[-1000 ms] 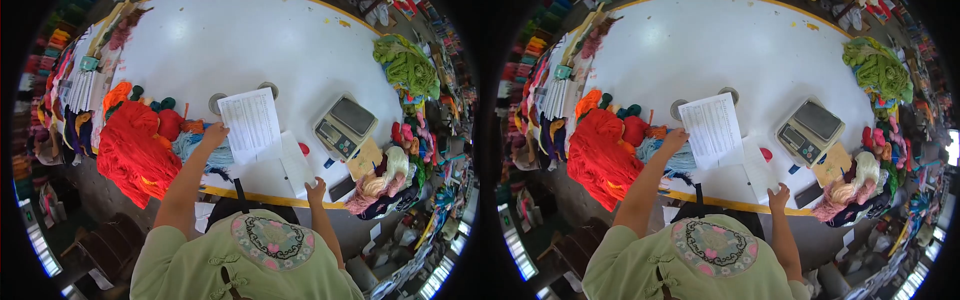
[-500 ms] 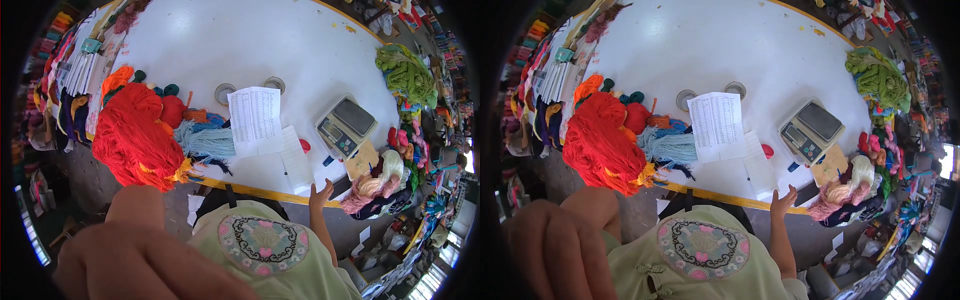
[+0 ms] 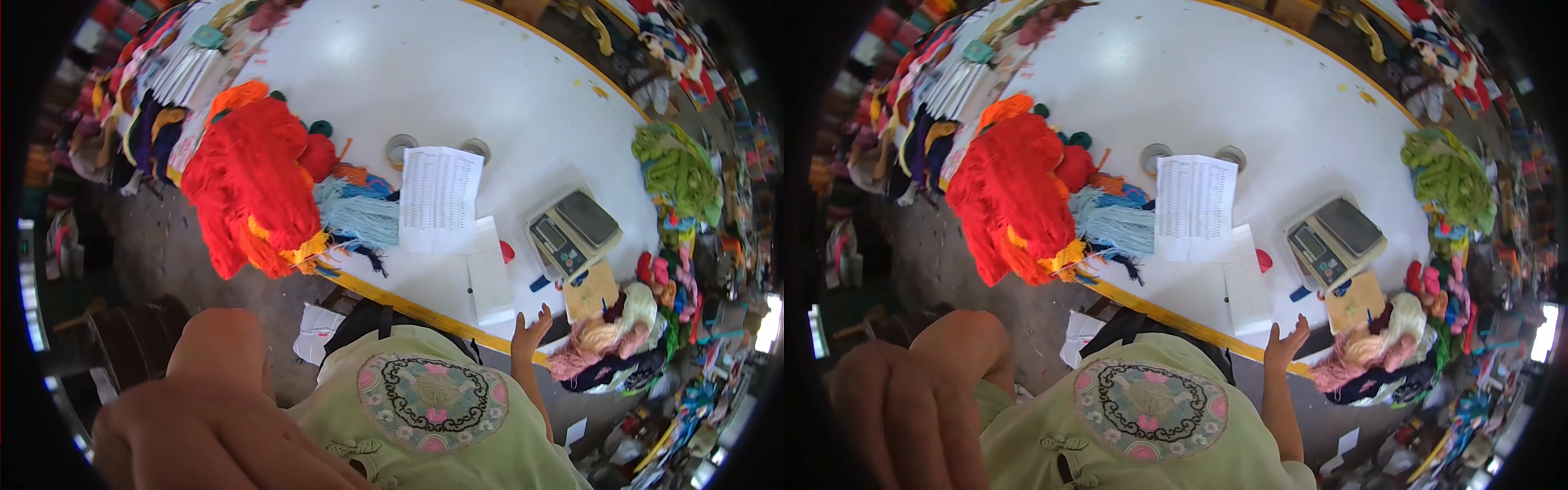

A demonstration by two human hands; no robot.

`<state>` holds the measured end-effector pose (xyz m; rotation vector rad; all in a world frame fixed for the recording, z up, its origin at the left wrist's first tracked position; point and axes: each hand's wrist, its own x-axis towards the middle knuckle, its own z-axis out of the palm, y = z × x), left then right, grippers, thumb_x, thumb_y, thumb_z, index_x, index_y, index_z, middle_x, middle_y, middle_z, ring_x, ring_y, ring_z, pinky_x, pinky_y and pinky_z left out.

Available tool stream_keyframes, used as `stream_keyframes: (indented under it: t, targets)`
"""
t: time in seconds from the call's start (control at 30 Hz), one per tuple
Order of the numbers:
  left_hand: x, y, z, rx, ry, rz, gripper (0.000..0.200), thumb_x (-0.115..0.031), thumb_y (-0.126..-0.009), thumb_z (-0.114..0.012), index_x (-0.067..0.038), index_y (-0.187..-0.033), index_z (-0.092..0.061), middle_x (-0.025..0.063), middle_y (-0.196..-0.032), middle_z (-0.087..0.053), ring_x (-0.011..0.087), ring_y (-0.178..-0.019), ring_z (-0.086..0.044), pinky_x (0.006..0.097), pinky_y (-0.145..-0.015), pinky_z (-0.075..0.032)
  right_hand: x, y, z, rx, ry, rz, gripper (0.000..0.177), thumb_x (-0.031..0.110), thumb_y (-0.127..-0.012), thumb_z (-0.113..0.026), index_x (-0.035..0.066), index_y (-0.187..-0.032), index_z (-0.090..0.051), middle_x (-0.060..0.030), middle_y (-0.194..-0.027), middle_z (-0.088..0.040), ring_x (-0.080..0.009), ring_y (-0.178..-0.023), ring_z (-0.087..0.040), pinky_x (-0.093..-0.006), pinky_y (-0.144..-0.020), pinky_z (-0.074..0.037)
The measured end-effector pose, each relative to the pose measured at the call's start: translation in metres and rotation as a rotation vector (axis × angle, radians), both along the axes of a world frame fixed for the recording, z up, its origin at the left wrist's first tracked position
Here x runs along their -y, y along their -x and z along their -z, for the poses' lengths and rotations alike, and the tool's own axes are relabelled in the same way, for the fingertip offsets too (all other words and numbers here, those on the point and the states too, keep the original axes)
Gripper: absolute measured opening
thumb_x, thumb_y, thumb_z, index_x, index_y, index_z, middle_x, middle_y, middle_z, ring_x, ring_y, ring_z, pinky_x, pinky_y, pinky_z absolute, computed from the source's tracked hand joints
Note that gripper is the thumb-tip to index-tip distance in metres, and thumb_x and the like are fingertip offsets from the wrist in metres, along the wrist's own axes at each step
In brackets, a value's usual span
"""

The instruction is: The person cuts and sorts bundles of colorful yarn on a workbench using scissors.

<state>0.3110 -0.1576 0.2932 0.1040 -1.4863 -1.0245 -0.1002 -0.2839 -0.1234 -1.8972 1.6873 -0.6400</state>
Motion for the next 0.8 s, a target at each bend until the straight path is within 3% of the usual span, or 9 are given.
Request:
stream_keyframes:
  t: [0.2,0.33,0.43,0.53,0.6,0.63,0.67,0.73,0.8]
  targets:
    - [-0.047,0.015,-0.01,0.045,0.086,-0.237,0.04,-0.029,-0.09,-0.065,-0.007,-0.12,-0.051,0.0141,-0.127,-0.048,0.032,-0.113,-0.049,0.0409,-0.093,-0.04,0.03,-0.03,0.0,0.098,-0.084,-0.077,0.066,0.002,-0.082,-0.068,0.004,-0.14,-0.035,-0.0179,-0.133,-0.038,-0.0342,-0.12,-0.044,-0.0493,-0.098,-0.039]
    - [-0.08,0.01,-0.014,0.072,0.143,-0.451,0.047,-0.031,-0.09,-0.066,-0.008,-0.126,-0.049,0.0152,-0.134,-0.045,0.0331,-0.121,-0.046,0.0423,-0.099,-0.039,0.049,-0.071,-0.013,0.164,-0.111,-0.154,0.066,0.003,-0.085,-0.067,0.005,-0.141,-0.033,-0.0172,-0.136,-0.036,-0.033,-0.126,-0.041,-0.0486,-0.102,-0.038]
    - [-0.105,-0.011,-0.01,0.079,0.185,-0.698,0.052,-0.033,-0.09,-0.066,-0.008,-0.131,-0.048,0.0161,-0.14,-0.042,0.0339,-0.127,-0.044,0.0434,-0.103,-0.038,0.049,-0.125,-0.033,0.23,-0.121,-0.238,0.067,0.004,-0.085,-0.068,0.004,-0.142,-0.033,-0.0161,-0.14,-0.034,-0.0321,-0.127,-0.042,-0.0468,-0.103,-0.039]
    - [-0.126,-0.05,0.014,0.093,0.135,-1.167,0.057,-0.035,-0.09,-0.067,-0.008,-0.136,-0.047,0.0169,-0.146,-0.04,0.0348,-0.133,-0.042,0.0444,-0.108,-0.036,0.045,-0.184,-0.049,0.373,-0.193,-0.348,0.069,0.005,-0.084,-0.069,0.005,-0.143,-0.032,-0.0137,-0.143,-0.036,-0.0302,-0.129,-0.042,-0.0444,-0.104,-0.039]
    - [-0.137,-0.103,0.042,0.211,-0.148,-1.531,0.061,-0.036,-0.09,-0.067,-0.009,-0.139,-0.046,0.0175,-0.15,-0.039,0.0353,-0.137,-0.041,0.0451,-0.111,-0.036,0.029,-0.24,-0.083,0.31,-0.267,-0.435,0.07,0.007,-0.085,-0.069,0.006,-0.144,-0.032,-0.0125,-0.144,-0.036,-0.0292,-0.131,-0.04,-0.0436,-0.105,-0.038]
    - [-0.142,-0.139,0.061,0.376,-0.348,-1.628,0.065,-0.028,-0.085,-0.072,-0.012,-0.142,-0.045,0.0177,-0.149,-0.04,0.0321,-0.14,-0.037,0.044,-0.114,-0.031,0.021,-0.269,-0.092,0.334,-0.285,-0.503,0.072,0.006,-0.084,-0.07,0.007,-0.145,-0.031,-0.0119,-0.145,-0.036,-0.029,-0.133,-0.039,-0.0437,-0.106,-0.038]
    - [-0.162,-0.186,0.106,0.685,-0.51,-1.734,0.074,-0.02,-0.079,-0.078,-0.008,-0.143,-0.043,0.0225,-0.149,-0.038,0.0373,-0.14,-0.035,0.0449,-0.114,-0.029,0.01,-0.302,-0.109,0.334,-0.278,-0.588,0.074,0.005,-0.082,-0.071,0.007,-0.145,-0.03,-0.0117,-0.144,-0.037,-0.0285,-0.133,-0.039,-0.0437,-0.106,-0.038]
    - [-0.172,-0.239,0.17,0.917,-0.865,-1.784,0.09,-0.017,-0.073,-0.083,-0.005,-0.148,-0.035,0.0259,-0.153,-0.029,0.0394,-0.143,-0.028,0.0463,-0.115,-0.027,-0.009,-0.367,-0.129,0.354,-0.293,-0.776,0.084,0.008,-0.077,-0.076,0.009,-0.147,-0.028,-0.0113,-0.145,-0.036,-0.0288,-0.133,-0.039,-0.0429,-0.105,-0.036]
    - [-0.184,-0.282,0.229,0.916,-0.98,-1.749,0.112,-0.024,-0.065,-0.088,-0.006,-0.153,-0.021,0.0253,-0.157,-0.017,0.0412,-0.145,-0.02,0.0482,-0.116,-0.024,-0.028,-0.435,-0.149,0.361,-0.285,-0.944,0.091,0.016,-0.076,-0.079,0.009,-0.149,-0.024,-0.0126,-0.147,-0.033,-0.029,-0.136,-0.036,-0.0442,-0.107,-0.034]
